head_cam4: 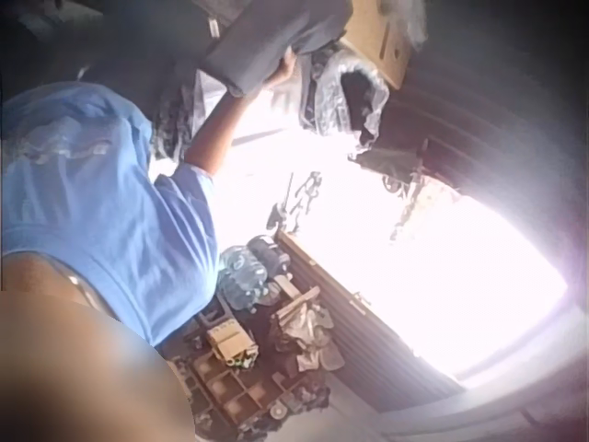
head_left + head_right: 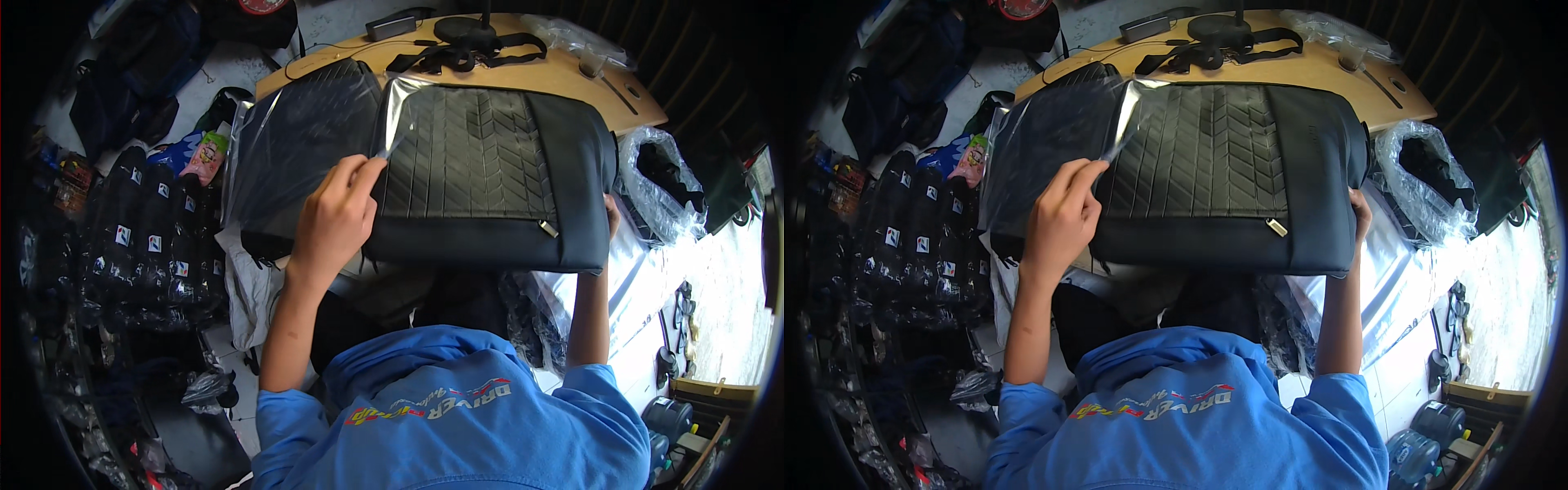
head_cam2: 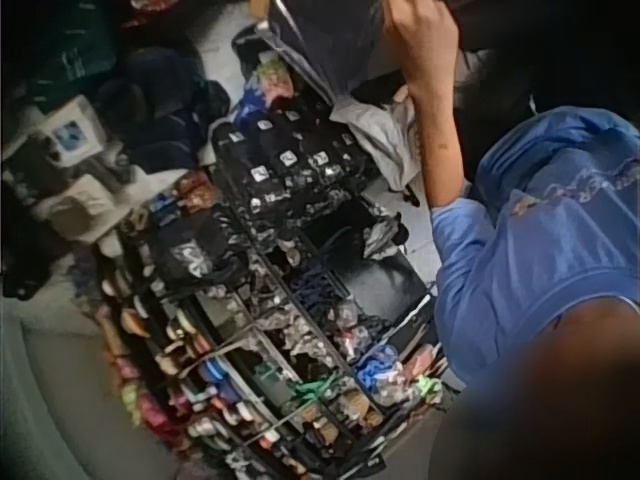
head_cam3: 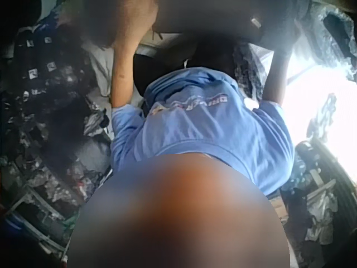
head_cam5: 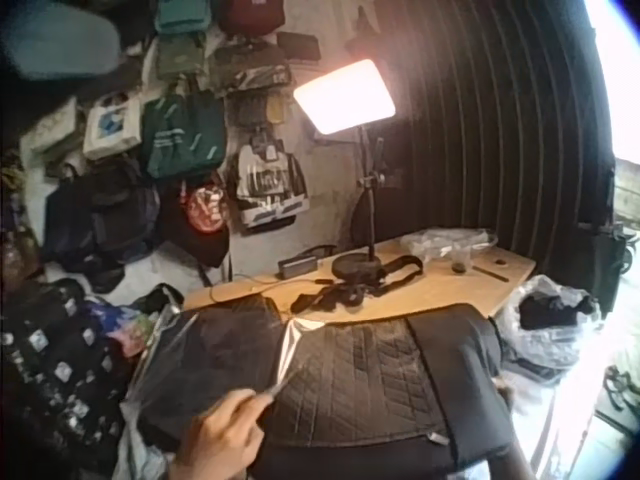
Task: The person removes plastic protective film from two black bags, zips one shut, and attaches a shoulder strap to it by hand.
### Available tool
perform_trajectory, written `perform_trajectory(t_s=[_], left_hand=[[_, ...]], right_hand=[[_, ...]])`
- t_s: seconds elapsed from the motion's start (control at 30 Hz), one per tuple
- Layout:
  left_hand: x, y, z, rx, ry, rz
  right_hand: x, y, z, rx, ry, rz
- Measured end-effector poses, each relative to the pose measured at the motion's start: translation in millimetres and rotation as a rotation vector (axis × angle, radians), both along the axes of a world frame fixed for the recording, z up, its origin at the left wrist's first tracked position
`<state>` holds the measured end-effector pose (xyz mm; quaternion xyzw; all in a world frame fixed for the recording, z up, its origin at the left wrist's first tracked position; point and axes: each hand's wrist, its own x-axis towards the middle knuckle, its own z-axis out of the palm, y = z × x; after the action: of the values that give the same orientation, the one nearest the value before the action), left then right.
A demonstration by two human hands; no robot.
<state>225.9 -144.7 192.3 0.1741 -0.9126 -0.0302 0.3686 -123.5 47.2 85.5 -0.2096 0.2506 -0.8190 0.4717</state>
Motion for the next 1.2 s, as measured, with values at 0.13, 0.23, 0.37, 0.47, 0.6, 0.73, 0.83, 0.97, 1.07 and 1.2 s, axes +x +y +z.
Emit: perform_trajectory(t_s=[0.13, 0.23, 0.37, 0.47, 0.6, 0.73, 0.83, 0.97, 1.07, 1.2], left_hand=[[2, 2, -18, 0.184, 0.102, 0.216], [8, -2, -14, 0.140, 0.063, 0.075], [22, -13, -4, 0.323, -0.006, -0.107], [25, -18, 3, 0.435, -0.048, -0.260], [10, -28, -3, 0.389, -0.113, -0.305], [-15, -23, -15, 0.210, -0.125, -0.181], [-20, -25, -26, 0.099, -0.034, -0.127], [-19, -30, -32, 0.077, -0.046, -0.137], [-20, -31, -36, -0.009, -0.050, -0.149], [-24, -31, -29, -0.022, -0.059, -0.146]], right_hand=[[-4, -2, -9, 0.015, 0.009, -0.036], [-5, -5, -2, 0.028, -0.002, -0.068], [-26, -33, 19, 0.287, 0.017, -0.084], [-81, -65, 16, 0.312, 0.057, -0.031], [-95, -86, 28, 0.196, 0.672, -0.318], [-109, -99, 29, 0.084, 0.086, -0.143], [-63, -109, 29, -0.027, -0.356, -0.334], [57, -89, -2, 0.148, 0.051, -0.350], [155, -84, 12, 0.549, 0.625, -0.081], [206, -103, 32, 0.367, 0.981, -0.345]])
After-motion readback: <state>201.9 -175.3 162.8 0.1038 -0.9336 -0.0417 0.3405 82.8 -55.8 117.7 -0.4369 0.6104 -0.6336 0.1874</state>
